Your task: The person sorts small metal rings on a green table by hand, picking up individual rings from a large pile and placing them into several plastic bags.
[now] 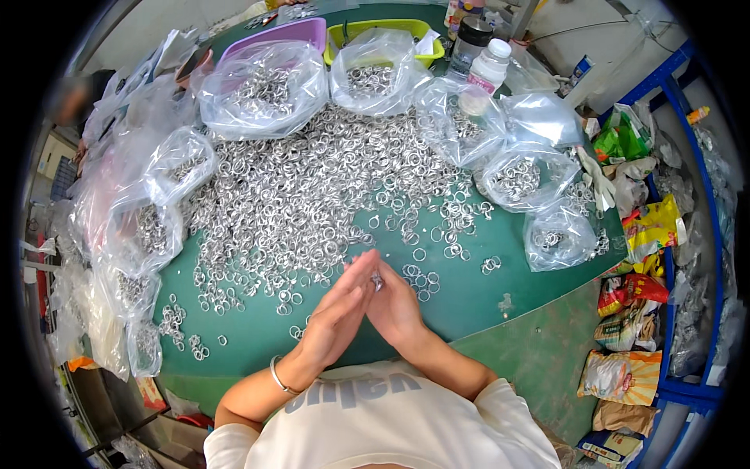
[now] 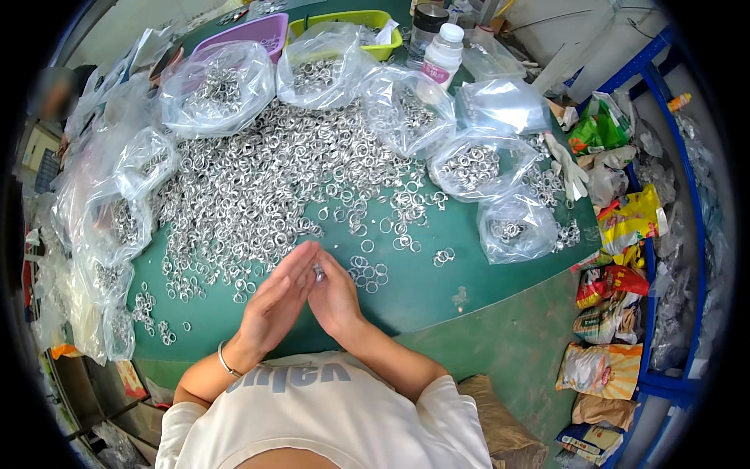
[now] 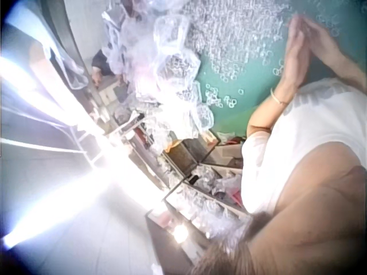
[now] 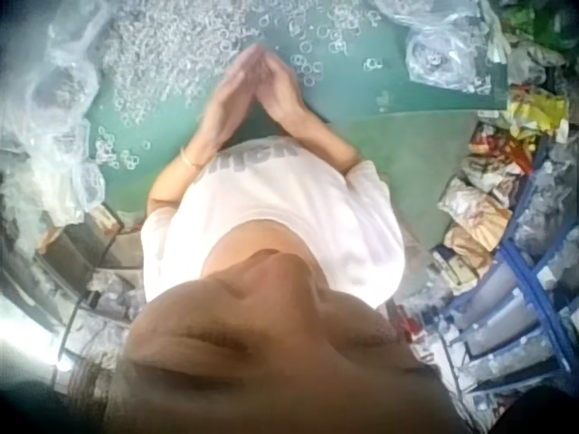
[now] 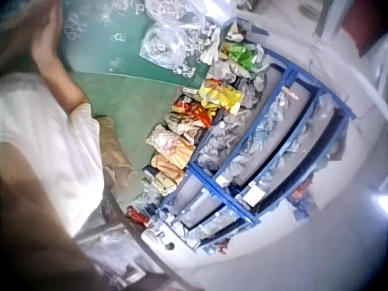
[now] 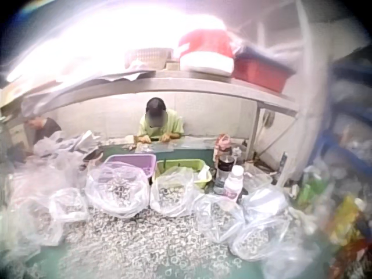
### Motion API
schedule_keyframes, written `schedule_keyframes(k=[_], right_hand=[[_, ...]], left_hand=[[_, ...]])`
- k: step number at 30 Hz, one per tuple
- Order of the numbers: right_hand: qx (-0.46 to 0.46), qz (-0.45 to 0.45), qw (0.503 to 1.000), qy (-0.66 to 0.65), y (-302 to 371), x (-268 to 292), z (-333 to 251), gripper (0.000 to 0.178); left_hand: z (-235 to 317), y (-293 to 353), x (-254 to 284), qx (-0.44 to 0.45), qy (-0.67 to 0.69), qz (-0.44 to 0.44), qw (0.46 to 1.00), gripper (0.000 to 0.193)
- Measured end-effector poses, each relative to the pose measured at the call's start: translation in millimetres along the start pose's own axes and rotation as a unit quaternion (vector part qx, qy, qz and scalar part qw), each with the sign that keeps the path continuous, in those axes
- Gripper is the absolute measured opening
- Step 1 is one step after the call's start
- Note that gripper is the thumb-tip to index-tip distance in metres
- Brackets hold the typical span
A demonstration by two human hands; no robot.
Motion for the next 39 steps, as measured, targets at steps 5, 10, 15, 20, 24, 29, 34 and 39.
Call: schedule_keyframes(k=[5, 10, 15, 20, 24, 29, 34, 39], right_hand=[[-0.021, -0.039, 0.992, -0.12, -1, -7, -44, 0.024], [0.349, -0.081, 0.933, 0.025, 21, -33, -222, 0.019], [0.498, 0.101, 0.831, 0.228, 44, -19, -264, 0.049], [0.303, -0.055, 0.797, 0.52, 49, -24, -180, 0.032], [0.309, -0.132, 0.594, 0.731, 54, -14, -128, 0.032], [0.323, -0.175, 0.452, 0.813, 57, -3, -87, 0.046], [0.274, -0.218, 0.514, 0.783, 62, 1, -73, 0.058], [0.268, -0.27, 0.444, 0.811, 56, -12, -69, 0.071]], left_hand=[[28, 4, -10, -0.071, -0.046, -0.036, 0.996, 0.051], [31, 14, 12, -0.036, -0.075, 0.01, 0.996, 0.038], [5, 8, 30, 0.029, -0.152, 0.03, 0.987, 0.036], [-26, -8, 45, 0.007, -0.379, 0.06, 0.923, 0.041], [-30, -8, 17, -0.122, -0.571, 0.066, 0.809, 0.052], [-36, -7, 11, -0.149, -0.596, 0.048, 0.788, 0.051], [-38, 4, 9, -0.148, -0.558, 0.025, 0.816, 0.047], [-47, 39, 17, -0.006, -0.422, -0.008, 0.906, 0.038]])
Point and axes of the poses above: each hand's wrist, its own y-axis away from the middle knuckle, its own x-axis out of the back of the hand, z = x × y, the point moved 9 cm from there along -y, towards the middle knuckle, and after that the axes turned 7 degrees about x, right-handed, at the moved point
